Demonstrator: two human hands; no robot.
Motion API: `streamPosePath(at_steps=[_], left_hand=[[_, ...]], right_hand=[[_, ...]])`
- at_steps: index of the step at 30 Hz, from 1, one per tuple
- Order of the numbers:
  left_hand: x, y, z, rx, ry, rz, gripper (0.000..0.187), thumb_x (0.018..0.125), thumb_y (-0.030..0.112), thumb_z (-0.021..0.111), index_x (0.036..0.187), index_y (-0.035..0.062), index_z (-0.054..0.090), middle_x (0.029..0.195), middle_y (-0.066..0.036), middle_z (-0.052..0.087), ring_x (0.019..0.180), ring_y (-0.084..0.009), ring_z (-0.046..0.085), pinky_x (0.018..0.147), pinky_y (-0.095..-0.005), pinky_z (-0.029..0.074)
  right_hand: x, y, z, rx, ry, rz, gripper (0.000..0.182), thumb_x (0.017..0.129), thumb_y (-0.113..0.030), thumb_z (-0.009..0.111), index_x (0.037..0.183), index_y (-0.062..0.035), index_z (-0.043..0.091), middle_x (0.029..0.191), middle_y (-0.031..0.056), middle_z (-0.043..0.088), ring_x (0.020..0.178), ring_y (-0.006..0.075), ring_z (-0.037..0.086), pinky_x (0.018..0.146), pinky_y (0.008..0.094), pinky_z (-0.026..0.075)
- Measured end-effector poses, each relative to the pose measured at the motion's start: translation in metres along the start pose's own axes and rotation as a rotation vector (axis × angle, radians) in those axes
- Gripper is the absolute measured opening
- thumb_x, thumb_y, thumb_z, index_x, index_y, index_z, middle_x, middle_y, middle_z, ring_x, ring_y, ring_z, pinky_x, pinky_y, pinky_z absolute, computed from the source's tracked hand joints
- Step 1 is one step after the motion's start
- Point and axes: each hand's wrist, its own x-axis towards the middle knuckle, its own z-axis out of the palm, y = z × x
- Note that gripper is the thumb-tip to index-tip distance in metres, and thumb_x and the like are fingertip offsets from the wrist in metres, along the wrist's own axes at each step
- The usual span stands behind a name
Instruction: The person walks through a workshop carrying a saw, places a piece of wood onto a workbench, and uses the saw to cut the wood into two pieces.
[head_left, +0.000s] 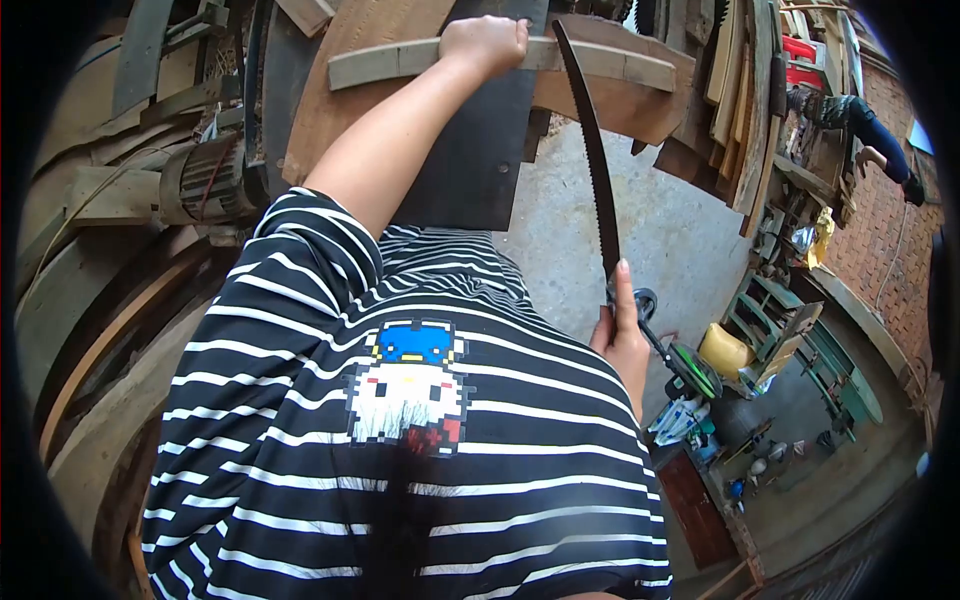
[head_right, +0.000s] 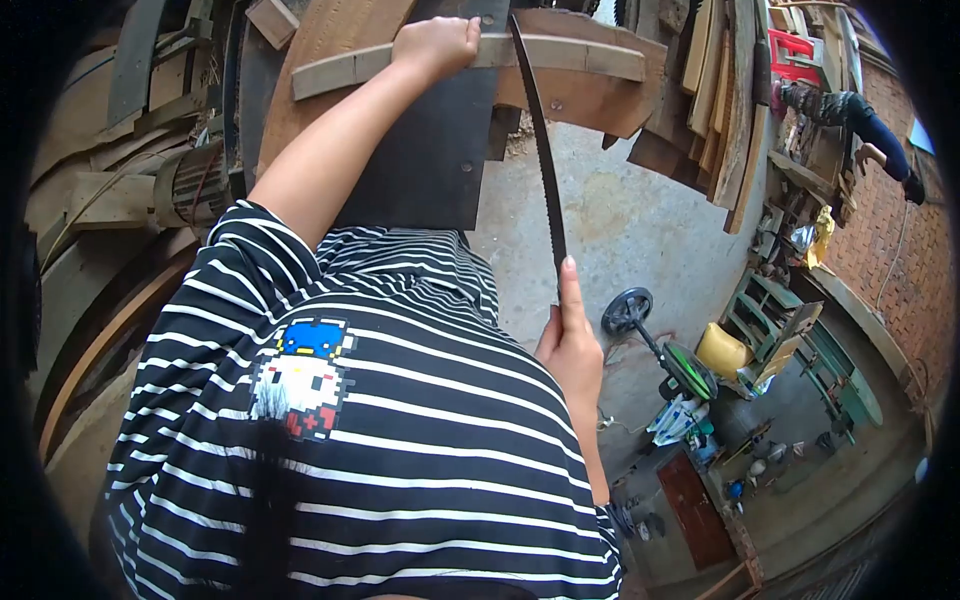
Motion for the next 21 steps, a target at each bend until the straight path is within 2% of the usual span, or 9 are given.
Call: streamPosePath(at_steps=[1, 2, 4, 5, 9, 14, 16, 19, 21], left_hand=[[0.000, 0.001, -0.001, 0.005, -0.012, -0.008, 0.049, 0.095, 0.040, 0.032, 0.085, 0.0121, 0.071, 0.086, -0.011, 0.070, 0.082, -0.0301, 0.067, 0.076, -0.0448, 0.053], [-0.001, 0.002, -0.005, 0.000, -0.024, -0.009, 0.049, 0.095, 0.040, 0.032, 0.085, 0.0121, 0.071, 0.086, -0.011, 0.070, 0.082, -0.0301, 0.067, 0.076, -0.0448, 0.053], [-0.002, 0.005, -0.012, -0.075, -0.028, -0.033, 0.039, 0.088, 0.036, 0.046, 0.082, 0.0040, 0.069, 0.084, -0.019, 0.068, 0.082, -0.0324, 0.067, 0.075, -0.0418, 0.052], [-0.003, 0.003, -0.008, 0.008, 0.023, 0.039, 0.054, 0.095, 0.040, 0.030, 0.078, 0.0083, 0.070, 0.080, -0.015, 0.069, 0.078, -0.0316, 0.068, 0.073, -0.0448, 0.053], [-0.003, 0.004, -0.011, -0.047, 0.006, -0.002, 0.051, 0.095, 0.039, 0.032, 0.081, 0.0086, 0.070, 0.085, -0.012, 0.070, 0.082, -0.0314, 0.067, 0.075, -0.0445, 0.052], [0.005, 0.001, -0.005, -0.025, 0.000, -0.032, 0.050, 0.095, 0.039, 0.031, 0.084, 0.0097, 0.071, 0.089, -0.014, 0.069, 0.087, -0.0309, 0.067, 0.079, -0.0436, 0.051], [0.002, 0.002, -0.006, -0.029, 0.003, -0.040, 0.050, 0.095, 0.039, 0.031, 0.085, 0.0098, 0.071, 0.089, -0.015, 0.069, 0.089, -0.0308, 0.066, 0.080, -0.0434, 0.051], [-0.002, 0.005, -0.015, -0.050, -0.045, 0.003, 0.052, 0.095, 0.040, 0.031, 0.086, 0.0074, 0.071, 0.089, -0.015, 0.069, 0.089, -0.0315, 0.066, 0.080, -0.0428, 0.051], [-0.002, 0.006, -0.016, -0.056, -0.050, -0.016, 0.054, 0.095, 0.040, 0.031, 0.086, 0.0053, 0.070, 0.090, -0.016, 0.069, 0.089, -0.0322, 0.066, 0.079, -0.0433, 0.051]], right_hand=[[0.001, 0.006, 0.002, 0.020, 0.051, -0.075, 0.064, 0.089, 0.000, 0.050, 0.145, -0.0254, 0.030, 0.091, 0.0254, 0.064, 0.076, 0.0396, 0.064, 0.066, 0.0430, 0.049], [0.008, 0.006, 0.005, 0.014, 0.044, -0.066, 0.064, 0.089, 0.000, 0.050, 0.145, -0.0254, 0.030, 0.091, 0.0254, 0.064, 0.076, 0.0396, 0.064, 0.066, 0.0430, 0.049], [0.041, 0.002, 0.016, 0.009, 0.037, -0.111, 0.065, 0.089, -0.001, 0.050, 0.145, -0.0265, 0.031, 0.090, 0.0235, 0.064, 0.074, 0.0393, 0.063, 0.064, 0.0440, 0.049], [0.067, -0.004, 0.028, -0.011, 0.071, -0.155, 0.065, 0.088, -0.001, 0.050, 0.145, -0.0273, 0.031, 0.089, 0.0228, 0.064, 0.074, 0.0393, 0.063, 0.064, 0.0448, 0.048], [0.118, -0.014, 0.064, -0.155, 0.095, -0.184, 0.066, 0.088, -0.002, 0.051, 0.144, -0.0295, 0.031, 0.088, 0.0215, 0.063, 0.073, 0.0393, 0.061, 0.061, 0.0465, 0.047], [0.042, 0.028, 0.055, 0.022, 0.120, -0.221, 0.066, 0.088, 0.000, 0.050, 0.145, -0.0288, 0.030, 0.093, 0.0216, 0.064, 0.075, 0.0389, 0.063, 0.063, 0.0458, 0.048], [0.013, 0.036, 0.047, 0.106, 0.052, -0.084, 0.067, 0.088, 0.000, 0.049, 0.145, -0.0284, 0.030, 0.097, 0.0228, 0.064, 0.077, 0.0389, 0.064, 0.063, 0.0451, 0.049], [0.026, 0.026, 0.048, 0.099, 0.056, -0.087, 0.068, 0.087, 0.001, 0.050, 0.145, -0.0283, 0.031, 0.098, 0.0222, 0.064, 0.077, 0.0388, 0.064, 0.065, 0.0442, 0.049], [0.068, 0.011, 0.067, 0.079, 0.156, -0.216, 0.067, 0.087, -0.001, 0.050, 0.144, -0.0293, 0.031, 0.100, 0.0209, 0.064, 0.079, 0.0382, 0.064, 0.066, 0.0442, 0.049]])
